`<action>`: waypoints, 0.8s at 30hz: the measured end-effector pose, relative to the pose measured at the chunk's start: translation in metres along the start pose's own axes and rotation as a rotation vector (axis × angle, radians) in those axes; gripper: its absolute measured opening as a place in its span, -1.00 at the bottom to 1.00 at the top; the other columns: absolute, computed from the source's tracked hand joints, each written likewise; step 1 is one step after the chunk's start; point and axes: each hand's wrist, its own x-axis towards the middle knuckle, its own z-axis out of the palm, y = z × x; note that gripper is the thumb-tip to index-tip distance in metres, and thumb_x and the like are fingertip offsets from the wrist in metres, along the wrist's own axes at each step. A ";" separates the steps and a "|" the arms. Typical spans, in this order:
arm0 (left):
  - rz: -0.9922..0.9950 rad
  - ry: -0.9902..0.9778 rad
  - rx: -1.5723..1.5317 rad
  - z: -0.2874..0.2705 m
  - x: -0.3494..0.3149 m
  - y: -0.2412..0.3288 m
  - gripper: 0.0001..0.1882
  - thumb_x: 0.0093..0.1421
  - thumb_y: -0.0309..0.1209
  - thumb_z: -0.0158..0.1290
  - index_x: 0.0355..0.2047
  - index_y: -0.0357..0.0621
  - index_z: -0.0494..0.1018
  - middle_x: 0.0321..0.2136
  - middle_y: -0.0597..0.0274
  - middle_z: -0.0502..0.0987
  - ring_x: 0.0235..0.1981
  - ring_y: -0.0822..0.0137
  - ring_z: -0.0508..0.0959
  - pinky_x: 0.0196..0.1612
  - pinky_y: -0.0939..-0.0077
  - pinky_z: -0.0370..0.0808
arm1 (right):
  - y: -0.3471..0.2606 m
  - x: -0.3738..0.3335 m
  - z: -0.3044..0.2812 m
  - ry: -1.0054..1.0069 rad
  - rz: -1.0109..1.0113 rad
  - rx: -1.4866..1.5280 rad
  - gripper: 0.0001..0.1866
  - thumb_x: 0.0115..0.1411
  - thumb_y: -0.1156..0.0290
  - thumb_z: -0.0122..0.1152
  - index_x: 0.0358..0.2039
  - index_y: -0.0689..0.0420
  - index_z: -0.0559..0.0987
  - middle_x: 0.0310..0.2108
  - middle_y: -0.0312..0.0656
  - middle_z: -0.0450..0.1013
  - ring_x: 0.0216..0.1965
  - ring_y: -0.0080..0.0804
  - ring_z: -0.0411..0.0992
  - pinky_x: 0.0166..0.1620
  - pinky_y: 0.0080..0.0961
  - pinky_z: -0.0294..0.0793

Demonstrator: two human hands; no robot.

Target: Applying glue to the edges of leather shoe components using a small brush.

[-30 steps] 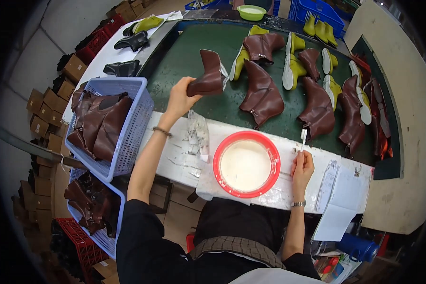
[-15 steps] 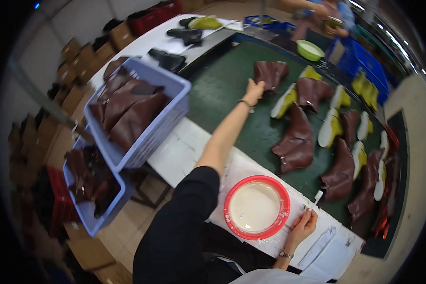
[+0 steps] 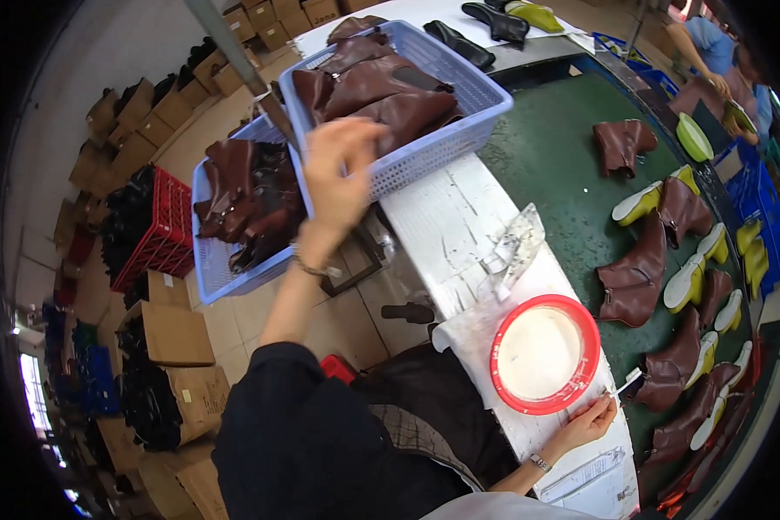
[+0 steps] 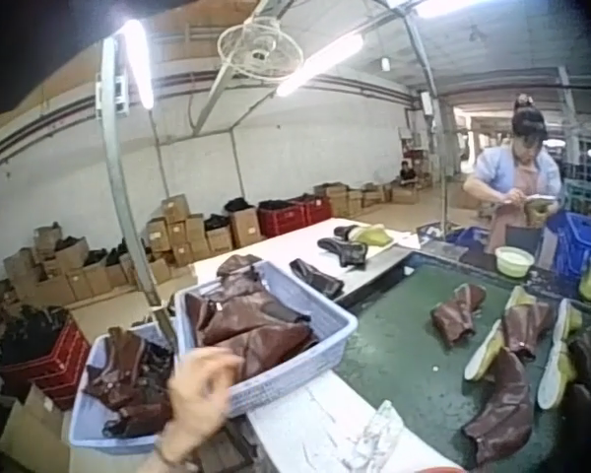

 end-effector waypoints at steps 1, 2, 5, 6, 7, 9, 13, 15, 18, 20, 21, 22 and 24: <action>-0.023 -0.013 0.232 -0.035 -0.004 -0.036 -0.69 0.14 -0.58 0.10 -0.12 -0.06 0.64 -0.10 0.10 0.62 -0.02 0.05 0.55 0.14 0.20 0.39 | 0.003 0.002 -0.002 -0.004 -0.015 -0.013 -0.77 0.47 0.29 0.13 -0.07 0.20 0.53 -0.53 -0.46 0.28 -0.67 -0.82 0.09 -0.66 -0.78 -0.01; -0.074 -0.026 0.440 -0.061 -0.017 -0.088 -0.63 0.17 -0.52 0.10 0.01 -0.08 0.57 -0.05 0.03 0.60 0.00 -0.04 0.54 0.16 0.14 0.37 | 0.005 0.002 -0.005 0.002 -0.032 -0.028 -0.77 0.47 0.29 0.13 -0.07 0.19 0.53 -0.52 -0.46 0.28 -0.66 -0.82 0.09 -0.65 -0.79 -0.02; -0.736 -0.514 0.940 -0.139 -0.056 -0.240 -0.06 0.13 0.06 0.28 0.25 -0.44 0.20 0.01 -0.44 0.53 0.08 -0.33 0.53 0.15 -0.10 0.47 | 0.015 0.007 -0.002 0.004 -0.066 -0.053 -0.77 0.46 0.28 0.14 -0.11 0.19 0.55 -0.54 -0.48 0.28 -0.64 -0.81 0.11 -0.63 -0.75 0.04; -0.759 -0.586 0.847 -0.140 -0.060 -0.280 -0.03 0.12 0.16 0.27 0.21 -0.43 0.23 0.02 -0.50 0.52 0.11 -0.37 0.52 0.16 -0.11 0.47 | 0.025 0.009 -0.008 0.034 -0.122 -0.121 -0.78 0.47 0.28 0.12 -0.13 0.19 0.57 -0.56 -0.48 0.27 -0.65 -0.79 0.10 -0.63 -0.73 0.06; -0.719 -0.605 0.812 -0.138 -0.059 -0.305 -0.09 0.14 0.14 0.26 0.17 -0.44 0.26 0.00 -0.53 0.52 0.09 -0.39 0.52 0.16 -0.10 0.47 | 0.021 0.006 -0.007 0.017 -0.141 -0.147 -0.78 0.46 0.29 0.13 -0.13 0.19 0.57 -0.56 -0.49 0.28 -0.64 -0.79 0.12 -0.62 -0.72 0.08; -0.700 -0.615 0.731 -0.132 -0.054 -0.352 -0.09 0.17 0.10 0.23 0.23 -0.43 0.23 0.10 -0.50 0.46 0.14 -0.36 0.48 0.17 -0.03 0.45 | 0.013 0.003 -0.002 0.007 -0.137 -0.151 -0.81 0.45 0.33 0.13 -0.13 0.19 0.57 -0.55 -0.49 0.31 -0.61 -0.79 0.15 -0.60 -0.73 0.11; -0.630 -0.743 0.833 -0.135 -0.042 -0.421 -0.34 0.15 0.05 0.18 -0.18 -0.48 0.57 -0.10 -0.46 0.57 -0.01 -0.31 0.59 0.07 -0.07 0.51 | 0.009 0.006 -0.002 -0.009 -0.064 0.015 -0.82 0.44 0.38 0.15 -0.10 0.22 0.56 -0.52 -0.44 0.39 -0.61 -0.79 0.20 -0.59 -0.73 0.15; -0.765 -0.703 0.871 -0.105 -0.081 -0.405 -0.32 0.20 -0.03 0.18 0.01 -0.52 0.50 0.01 -0.45 0.54 0.08 -0.28 0.56 0.16 0.03 0.48 | 0.002 0.004 -0.007 -0.015 -0.093 -0.020 -0.82 0.42 0.38 0.18 -0.09 0.21 0.56 -0.52 -0.42 0.41 -0.61 -0.79 0.23 -0.58 -0.75 0.18; -0.686 0.113 0.830 -0.152 -0.012 -0.385 -0.55 0.08 -0.16 0.24 -0.17 -0.30 0.63 -0.17 -0.15 0.67 -0.10 -0.17 0.65 0.04 0.02 0.53 | 0.007 0.003 -0.008 -0.013 -0.081 0.060 -0.82 0.43 0.36 0.17 -0.11 0.22 0.57 -0.52 -0.41 0.42 -0.61 -0.77 0.25 -0.57 -0.75 0.21; -0.204 0.465 0.334 -0.090 -0.039 -0.247 -0.66 0.28 -0.17 0.14 -0.15 -0.19 0.59 -0.30 0.01 0.66 -0.35 0.03 0.63 -0.14 0.09 0.56 | -0.001 -0.001 -0.014 0.028 -0.093 -0.062 -0.81 0.43 0.35 0.17 -0.11 0.22 0.57 -0.52 -0.40 0.43 -0.61 -0.77 0.25 -0.57 -0.75 0.21; -0.232 0.392 0.424 -0.137 -0.020 -0.248 -0.47 0.28 -0.13 0.17 0.04 -0.37 0.46 -0.10 -0.21 0.58 -0.11 -0.09 0.59 0.03 0.10 0.51 | -0.002 -0.001 -0.011 -0.016 -0.049 -0.016 -0.80 0.43 0.35 0.17 -0.12 0.23 0.57 -0.53 -0.40 0.43 -0.62 -0.76 0.25 -0.58 -0.74 0.21; -0.275 0.307 0.509 -0.176 -0.009 -0.252 -0.24 0.28 -0.09 0.20 0.23 -0.54 0.33 0.11 -0.43 0.49 0.12 -0.22 0.54 0.20 0.10 0.45 | 0.000 0.000 -0.009 -0.018 -0.037 0.006 -0.80 0.43 0.35 0.17 -0.12 0.23 0.57 -0.53 -0.40 0.43 -0.62 -0.76 0.25 -0.58 -0.74 0.21; -0.315 0.191 0.342 -0.156 -0.014 -0.114 -0.22 0.35 -0.19 0.16 0.29 -0.68 0.18 0.25 -0.50 0.34 0.25 -0.14 0.44 0.33 0.18 0.33 | 0.002 0.000 -0.011 -0.016 -0.042 0.016 -0.79 0.43 0.34 0.17 -0.12 0.23 0.57 -0.52 -0.39 0.44 -0.63 -0.76 0.25 -0.58 -0.73 0.20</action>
